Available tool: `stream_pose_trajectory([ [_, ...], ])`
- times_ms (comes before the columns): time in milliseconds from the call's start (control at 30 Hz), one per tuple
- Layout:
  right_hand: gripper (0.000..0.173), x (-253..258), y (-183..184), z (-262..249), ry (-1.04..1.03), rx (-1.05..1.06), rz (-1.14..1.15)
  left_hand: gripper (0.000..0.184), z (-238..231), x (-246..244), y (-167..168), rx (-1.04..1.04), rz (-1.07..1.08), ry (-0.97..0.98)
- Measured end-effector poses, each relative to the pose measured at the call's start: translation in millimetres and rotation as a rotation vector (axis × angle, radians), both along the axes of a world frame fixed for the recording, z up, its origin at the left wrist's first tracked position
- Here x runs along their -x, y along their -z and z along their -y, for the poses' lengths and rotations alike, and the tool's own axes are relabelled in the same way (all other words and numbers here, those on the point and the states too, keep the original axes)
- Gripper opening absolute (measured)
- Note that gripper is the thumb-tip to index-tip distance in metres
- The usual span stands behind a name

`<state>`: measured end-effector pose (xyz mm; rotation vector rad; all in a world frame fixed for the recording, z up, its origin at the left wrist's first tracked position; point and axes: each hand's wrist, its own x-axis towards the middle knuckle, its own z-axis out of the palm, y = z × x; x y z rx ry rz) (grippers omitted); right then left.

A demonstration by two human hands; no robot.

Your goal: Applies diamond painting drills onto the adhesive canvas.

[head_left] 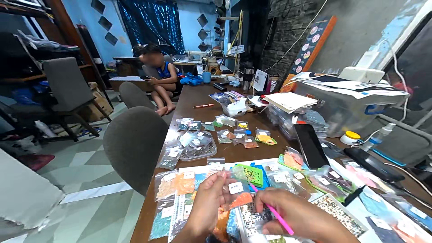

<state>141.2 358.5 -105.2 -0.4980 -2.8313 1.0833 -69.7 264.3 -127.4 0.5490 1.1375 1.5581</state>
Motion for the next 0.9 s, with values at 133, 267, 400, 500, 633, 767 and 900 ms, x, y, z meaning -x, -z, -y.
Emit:
stream_pose_trajectory([
  [133, 0.029, 3, -3, 2, -0.023, -0.018, 0.088, 0.031, 1, -3, -6, 0.046, 0.040, 0.014],
  [267, 0.014, 0, 2, 1, -0.076, 0.016, -0.011, 0.032, 0, -4, -5, 0.081, 0.032, 0.024],
  [400, 0.011, -9, -4, -3, -0.128, 0.053, 0.020, 0.033, 0, -5, -4, 0.105, 0.050, 0.025],
  [500, 0.011, -13, -7, -7, -0.141, 0.098, 0.060, 0.032, 1, -7, -4, 0.102, 0.059, 0.021],
  [633, 0.030, -11, -1, -9, 0.091, 0.047, -0.154, 0.031, 0, -7, -2, 0.059, 0.065, 0.054],
  [767, 0.035, 9, 12, -3, 0.340, 0.042, -0.448, 0.032, 0, -11, 1, -0.100, 0.038, 0.105],
  [900, 0.023, 23, 17, 1, 0.396, 0.168, -0.437, 0.032, -2, -14, 6, -0.188, -0.032, 0.118],
])
